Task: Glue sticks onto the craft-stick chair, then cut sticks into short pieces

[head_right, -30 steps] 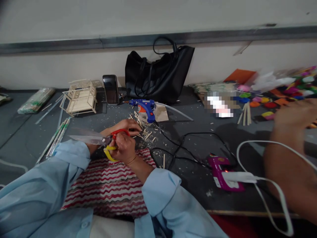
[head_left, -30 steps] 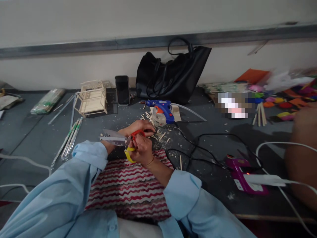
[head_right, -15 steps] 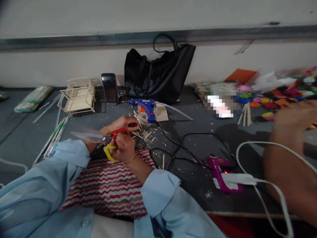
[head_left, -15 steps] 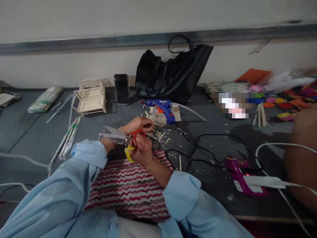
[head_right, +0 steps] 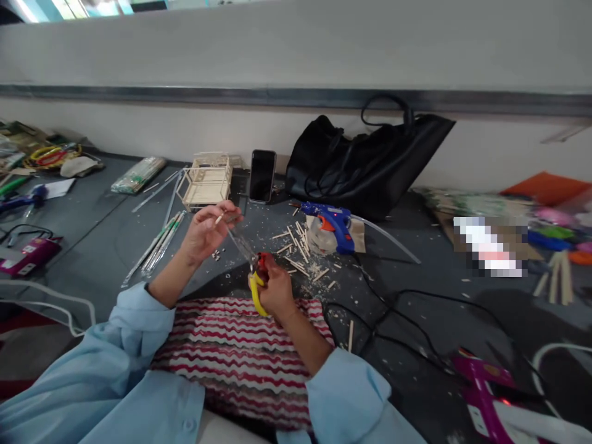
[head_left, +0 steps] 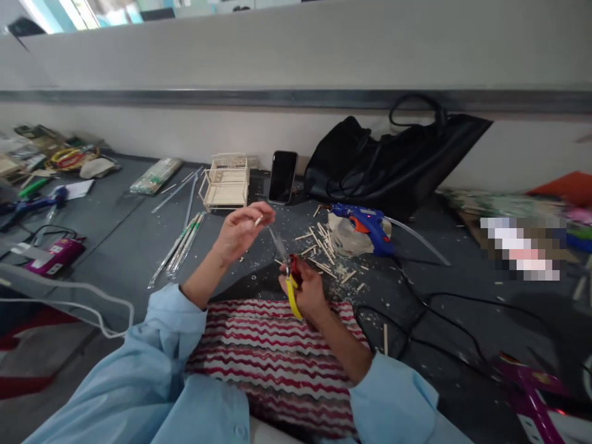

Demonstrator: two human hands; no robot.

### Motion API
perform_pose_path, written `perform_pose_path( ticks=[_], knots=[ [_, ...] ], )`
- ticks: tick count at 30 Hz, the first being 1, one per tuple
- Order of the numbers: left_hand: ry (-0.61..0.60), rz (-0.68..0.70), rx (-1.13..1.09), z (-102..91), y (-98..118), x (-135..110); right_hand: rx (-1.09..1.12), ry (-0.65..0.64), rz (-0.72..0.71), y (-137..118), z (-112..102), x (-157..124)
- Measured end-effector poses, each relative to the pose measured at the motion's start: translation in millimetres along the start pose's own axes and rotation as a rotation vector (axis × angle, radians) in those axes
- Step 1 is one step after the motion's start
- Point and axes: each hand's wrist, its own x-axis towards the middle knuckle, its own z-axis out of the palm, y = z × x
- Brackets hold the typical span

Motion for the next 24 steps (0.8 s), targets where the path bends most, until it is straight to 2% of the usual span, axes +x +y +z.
perform_pose_path(
  ticks=[4,9,12,15,24],
  knots=[
    [-0.018,-0.04,0.04,-5.3,-3,-1,0.006,-0.099,0.045,-12,-6,1],
    [-0.041,-0.103,-0.077,-1.8,-7,-5,0.038,-0.176,0.082,-23,-11,2],
    [-0.043,-0.144,-0.08,3.6,-10,-8,0.052,-0.178,0.093,-25,-13,3],
    [0.005,-0.183,-0.037,5.9,-11,-8,0.056,-0.18,0.098,-24,-12,2],
    [-0.019,-0.169,0.006,2.8,-14,-9,0.059,-0.205,0.08,-23,-12,1]
  ],
)
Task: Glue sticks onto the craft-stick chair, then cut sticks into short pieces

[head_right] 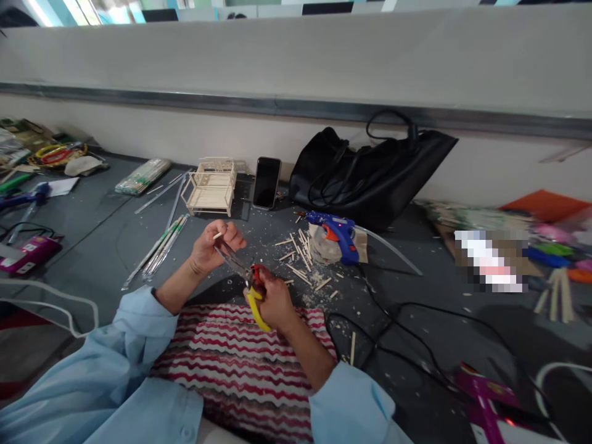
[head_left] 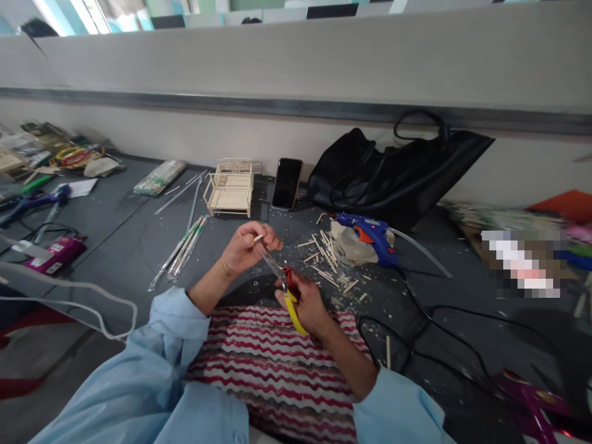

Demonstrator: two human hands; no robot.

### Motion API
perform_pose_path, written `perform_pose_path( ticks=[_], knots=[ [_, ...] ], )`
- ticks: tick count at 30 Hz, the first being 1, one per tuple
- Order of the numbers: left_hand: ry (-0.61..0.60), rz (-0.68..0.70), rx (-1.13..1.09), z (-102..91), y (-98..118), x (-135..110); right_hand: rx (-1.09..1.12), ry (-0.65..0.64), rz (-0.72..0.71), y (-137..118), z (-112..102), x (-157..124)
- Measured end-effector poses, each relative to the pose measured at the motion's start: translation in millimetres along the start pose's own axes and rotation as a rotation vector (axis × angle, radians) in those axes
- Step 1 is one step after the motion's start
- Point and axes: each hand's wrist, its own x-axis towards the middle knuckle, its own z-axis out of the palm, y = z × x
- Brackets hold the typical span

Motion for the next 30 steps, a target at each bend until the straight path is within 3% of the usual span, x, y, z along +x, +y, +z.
perform_pose_path(
  ticks=[5,13,19,30],
  knots=[
    [-0.059,0.01,-0.12,4.4,1,-2,0.052,-0.009,0.001,-5,-2,0],
    [-0.214,-0.118,-0.216,16.3,-16,-9,0.175,0.025,-0.026,-8,-1,1],
    [-0.203,-0.211,-0.387,22.4,-17,-11,0.302,-0.09,0.046,-10,-5,-1],
    [-0.271,-0.16,-0.564,24.6,-15,-10,0.434,-0.16,0.158,-10,-8,0]
  ],
)
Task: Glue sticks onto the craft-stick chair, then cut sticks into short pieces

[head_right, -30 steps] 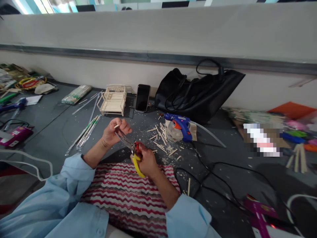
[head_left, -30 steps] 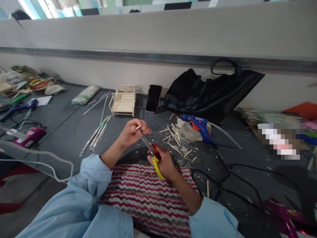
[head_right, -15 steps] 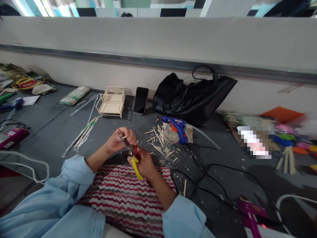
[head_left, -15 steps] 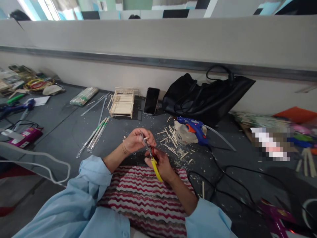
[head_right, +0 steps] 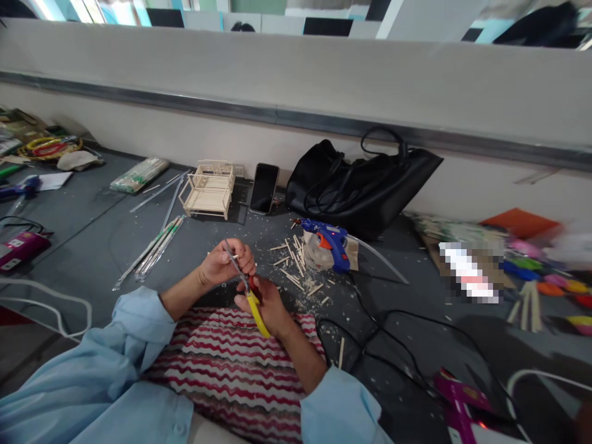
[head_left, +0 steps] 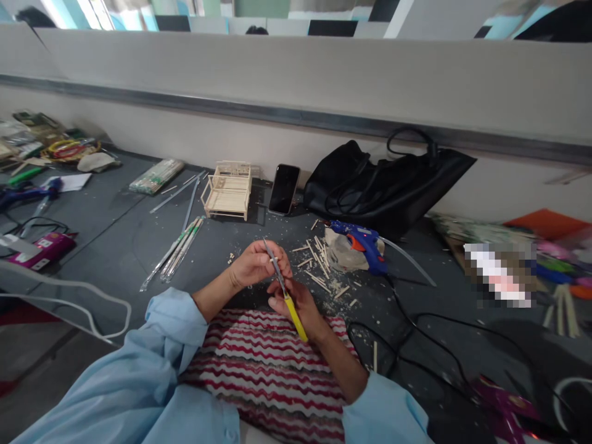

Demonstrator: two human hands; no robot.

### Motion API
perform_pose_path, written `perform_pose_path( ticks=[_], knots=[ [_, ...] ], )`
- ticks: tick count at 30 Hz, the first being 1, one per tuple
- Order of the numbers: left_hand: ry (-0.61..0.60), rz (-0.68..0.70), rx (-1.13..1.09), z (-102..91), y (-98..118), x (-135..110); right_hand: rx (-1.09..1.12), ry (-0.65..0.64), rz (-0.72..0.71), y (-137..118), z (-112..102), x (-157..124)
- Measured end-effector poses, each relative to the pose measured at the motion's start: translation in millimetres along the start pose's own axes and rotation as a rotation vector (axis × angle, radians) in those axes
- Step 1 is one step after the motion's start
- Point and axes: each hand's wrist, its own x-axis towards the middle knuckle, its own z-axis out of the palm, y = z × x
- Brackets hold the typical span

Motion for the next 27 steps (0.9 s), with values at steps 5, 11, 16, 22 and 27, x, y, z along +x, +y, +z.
perform_pose_path(
  ticks=[5,11,16,22,27],
  knots=[
    [0.018,-0.025,0.025,-0.3,0.7,1.1,0.031,-0.007,0.032,-3.0,-0.7,-0.7],
    [0.029,-0.041,0.036,-0.2,0.4,2.6,-0.108,0.014,-0.03,-2.2,-1.4,0.8],
    [0.05,-0.053,0.049,-1.7,0.6,2.5,-0.124,0.077,-0.063,-1.7,1.4,0.1],
    [0.067,-0.064,0.051,-1.2,-1.4,3.1,-0.19,0.116,-0.136,-3.1,4.3,-0.5],
    [0.074,-0.048,0.095,0.5,4.7,3.0,-0.278,0.208,-0.171,5.8,8.3,3.9]
  ],
)
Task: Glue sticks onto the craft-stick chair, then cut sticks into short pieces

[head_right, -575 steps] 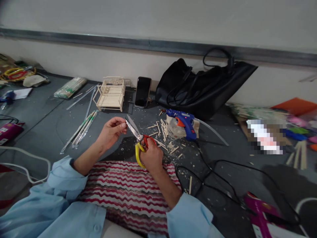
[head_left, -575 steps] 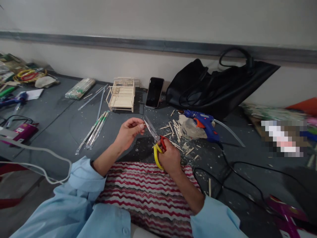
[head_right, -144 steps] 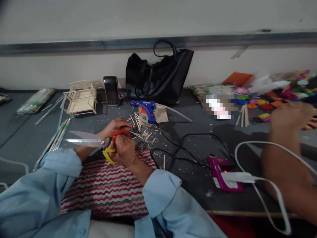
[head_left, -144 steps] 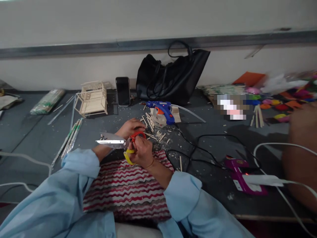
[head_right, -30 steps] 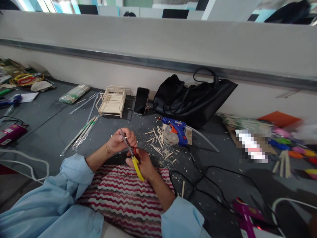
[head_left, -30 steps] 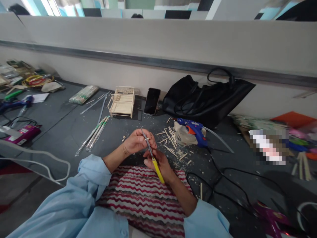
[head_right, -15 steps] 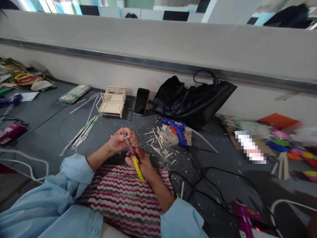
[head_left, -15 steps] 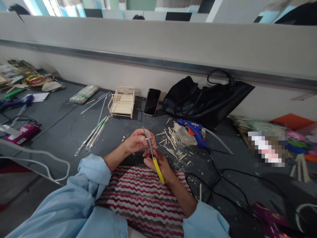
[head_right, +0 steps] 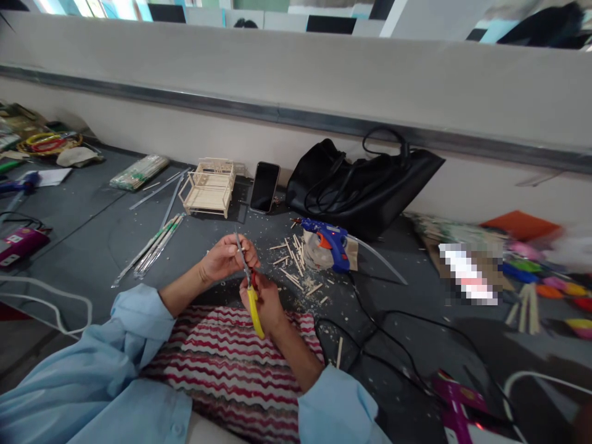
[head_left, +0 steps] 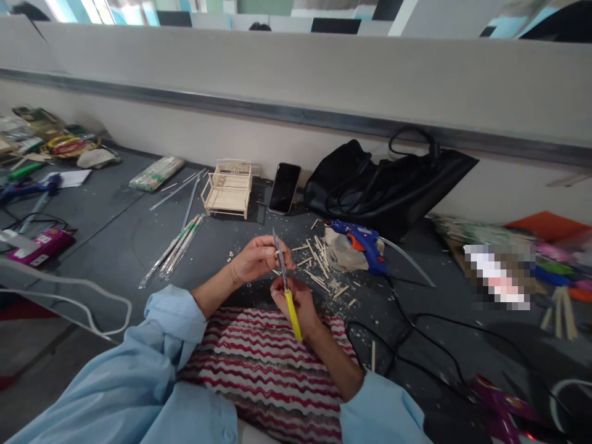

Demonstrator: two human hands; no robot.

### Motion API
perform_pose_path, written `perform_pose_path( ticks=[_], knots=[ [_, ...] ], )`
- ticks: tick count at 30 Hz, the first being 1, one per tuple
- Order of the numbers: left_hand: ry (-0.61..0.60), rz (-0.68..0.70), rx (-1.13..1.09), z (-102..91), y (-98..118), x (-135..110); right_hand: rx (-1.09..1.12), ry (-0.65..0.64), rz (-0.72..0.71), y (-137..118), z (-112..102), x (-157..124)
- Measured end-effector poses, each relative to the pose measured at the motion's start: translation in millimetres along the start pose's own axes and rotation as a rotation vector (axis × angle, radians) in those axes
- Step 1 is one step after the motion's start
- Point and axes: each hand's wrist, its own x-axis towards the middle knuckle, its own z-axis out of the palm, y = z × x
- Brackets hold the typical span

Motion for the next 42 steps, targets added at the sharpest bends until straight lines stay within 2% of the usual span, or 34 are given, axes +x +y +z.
perform_pose_path(
  ticks=[3,8,12,19,24,26,33,42],
  knots=[
    [0.013,-0.002,0.104,0.7,9,-3,-0.055,0.045,0.007,5,0,1],
    [0.208,0.179,0.377,8.0,20,-6,-0.239,0.093,0.035,9,-9,5],
    [0.281,0.216,0.571,14.8,24,-10,-0.325,0.085,0.025,11,-13,8],
    [0.263,0.235,0.747,9.9,22,-19,-0.316,0.037,0.091,10,-11,5],
    [0.243,0.27,1.151,6.7,21,-22,-0.396,0.038,0.113,10,-12,6],
    [0.218,0.29,1.237,6.6,21,-23,-0.437,0.015,0.128,10,-13,6],
    [0.176,0.357,1.295,5.7,23,-22,-0.634,-0.015,0.152,11,-13,3],
    [0.126,0.321,1.242,4.1,29,-23,-0.558,-0.033,0.142,4,-15,3]
  ],
)
